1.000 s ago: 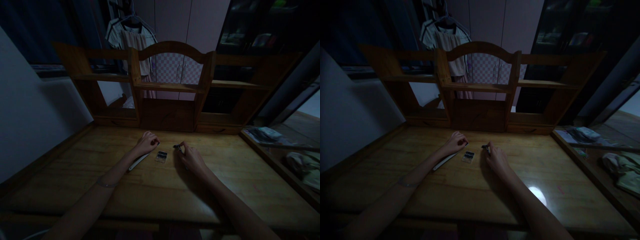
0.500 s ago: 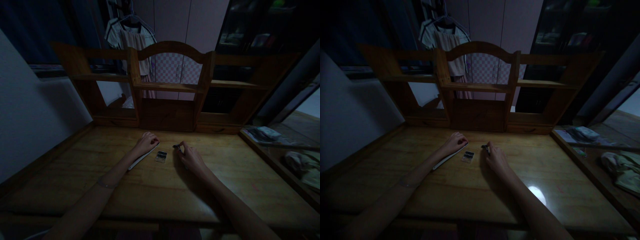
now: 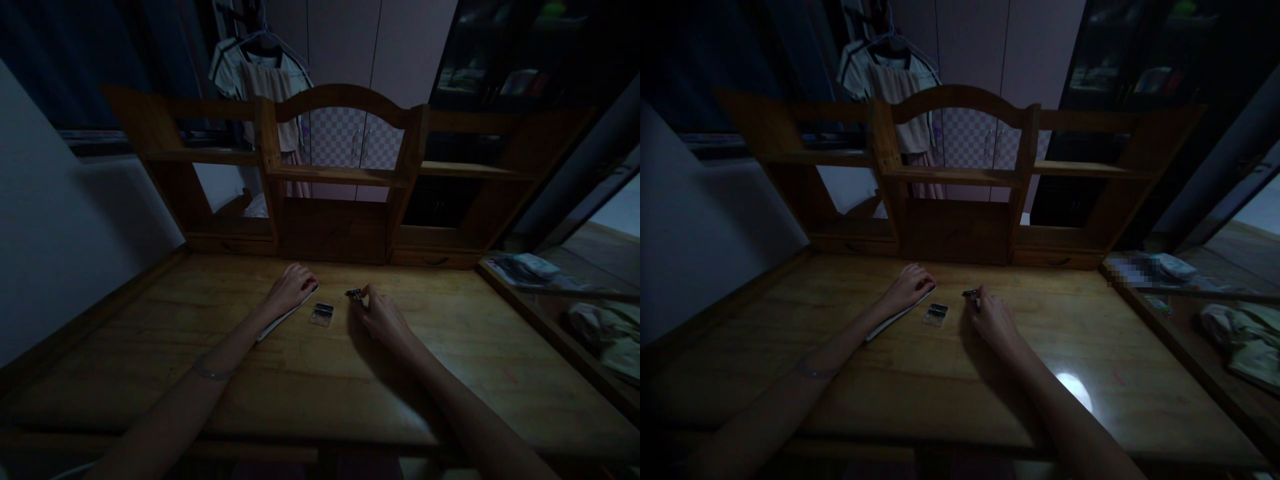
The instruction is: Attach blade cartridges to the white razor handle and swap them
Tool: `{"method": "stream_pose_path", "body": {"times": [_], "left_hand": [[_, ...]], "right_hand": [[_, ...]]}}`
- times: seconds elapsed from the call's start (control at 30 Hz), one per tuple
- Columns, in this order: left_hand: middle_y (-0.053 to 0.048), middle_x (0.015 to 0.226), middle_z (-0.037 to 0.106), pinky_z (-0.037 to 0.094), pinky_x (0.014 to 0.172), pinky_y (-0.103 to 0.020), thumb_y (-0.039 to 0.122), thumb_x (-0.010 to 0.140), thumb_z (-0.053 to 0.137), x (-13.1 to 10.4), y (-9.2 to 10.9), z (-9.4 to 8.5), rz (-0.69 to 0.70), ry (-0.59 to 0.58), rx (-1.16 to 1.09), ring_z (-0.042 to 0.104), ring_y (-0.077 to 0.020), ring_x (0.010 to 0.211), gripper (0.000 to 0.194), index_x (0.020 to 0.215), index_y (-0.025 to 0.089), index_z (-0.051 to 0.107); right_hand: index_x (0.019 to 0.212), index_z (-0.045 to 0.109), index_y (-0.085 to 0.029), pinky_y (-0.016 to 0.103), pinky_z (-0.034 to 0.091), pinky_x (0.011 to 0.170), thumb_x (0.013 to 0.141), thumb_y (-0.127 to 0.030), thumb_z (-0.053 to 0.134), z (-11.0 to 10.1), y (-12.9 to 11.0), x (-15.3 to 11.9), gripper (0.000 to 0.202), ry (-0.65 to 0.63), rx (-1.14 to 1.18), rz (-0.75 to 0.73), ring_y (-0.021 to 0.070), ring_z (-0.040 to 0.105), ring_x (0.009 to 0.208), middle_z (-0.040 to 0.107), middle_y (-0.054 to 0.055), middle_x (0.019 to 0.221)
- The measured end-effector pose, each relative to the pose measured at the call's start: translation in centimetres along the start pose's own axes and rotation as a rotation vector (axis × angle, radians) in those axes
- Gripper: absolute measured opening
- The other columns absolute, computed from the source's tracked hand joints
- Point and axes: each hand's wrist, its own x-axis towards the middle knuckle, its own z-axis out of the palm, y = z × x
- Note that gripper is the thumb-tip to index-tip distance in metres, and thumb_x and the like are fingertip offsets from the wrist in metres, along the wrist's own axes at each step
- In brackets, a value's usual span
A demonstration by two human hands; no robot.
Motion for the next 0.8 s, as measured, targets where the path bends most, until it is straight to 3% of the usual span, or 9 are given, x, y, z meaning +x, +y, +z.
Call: {"method": "stream_pose_path", "body": {"times": [0.13,0.33,0.4,0.53,0.6,0.7,0.8], "left_hand": [[-0.004,0.083,0.06,0.037,0.09,-0.038,0.025,0.086,0.054,0.3,0.6,-1.2,-0.039,0.093,-0.03,0.053,-0.0199,0.088,0.012,0.08,0.019,0.062],[-0.003,0.081,0.062,0.044,0.077,-0.03,0.04,0.081,0.062,0.8,2.6,-2.4,-0.32,0.358,-0.383,0.058,-0.0172,0.08,0.023,0.075,0.018,0.063],[-0.004,0.083,0.065,0.046,0.075,-0.029,0.043,0.081,0.06,0.9,3.5,-1.9,-0.417,0.329,-0.605,0.061,-0.0173,0.08,0.027,0.081,0.017,0.066],[-0.009,0.088,0.069,0.05,0.074,-0.03,0.047,0.081,0.059,0.9,5.1,-0.1,-0.599,0.101,-1.078,0.064,-0.0185,0.08,0.037,0.093,0.013,0.068],[-0.01,0.092,0.069,0.05,0.075,-0.03,0.047,0.08,0.06,0.9,5.6,0.6,-0.627,0.0,-1.253,0.065,-0.0181,0.08,0.038,0.093,0.012,0.069],[-0.009,0.091,0.069,0.051,0.075,-0.029,0.046,0.078,0.064,0.8,6.1,1.3,-0.595,-0.06,-1.381,0.065,-0.017,0.077,0.036,0.09,0.013,0.07],[-0.007,0.088,0.07,0.051,0.075,-0.029,0.042,0.073,0.07,0.5,6.1,1.6,-0.576,-0.021,-1.387,0.064,-0.0168,0.077,0.032,0.087,0.014,0.071]], "right_hand": [[0.098,0.052,-0.018,0.026,0.029,0.052,0.09,-0.035,0.047,-0.2,-0.1,0.0,0.02,-0.037,0.002,0.003,0.0212,0.061,0.066,0.066,0.009,0.076],[0.098,0.048,-0.018,0.025,0.029,0.054,0.091,-0.033,0.044,-0.6,-0.5,0.1,0.017,-0.012,0.082,-0.103,0.0184,0.059,0.065,0.065,0.007,0.076],[0.099,0.047,-0.019,0.024,0.029,0.056,0.09,-0.032,0.045,-0.8,-0.8,0.1,0.016,-0.01,0.084,-0.158,0.0177,0.059,0.066,0.065,0.006,0.079],[0.1,0.045,-0.02,0.023,0.03,0.059,0.09,-0.026,0.044,-1.2,-1.4,0.0,0.012,-0.027,0.067,-0.238,0.0162,0.058,0.068,0.064,0.005,0.083],[0.1,0.045,-0.02,0.024,0.031,0.06,0.09,-0.025,0.043,-1.3,-1.6,-0.1,0.01,-0.019,0.052,-0.257,0.0163,0.058,0.068,0.064,0.004,0.082],[0.097,0.046,-0.021,0.024,0.033,0.065,0.091,-0.024,0.044,-1.5,-1.8,0.0,0.007,0.017,0.052,-0.307,0.0167,0.057,0.074,0.062,0.004,0.086],[0.093,0.048,-0.021,0.026,0.036,0.073,0.091,-0.024,0.043,-1.7,-1.9,0.1,0.006,0.04,0.07,-0.38,0.0172,0.055,0.081,0.061,0.006,0.091]]}}
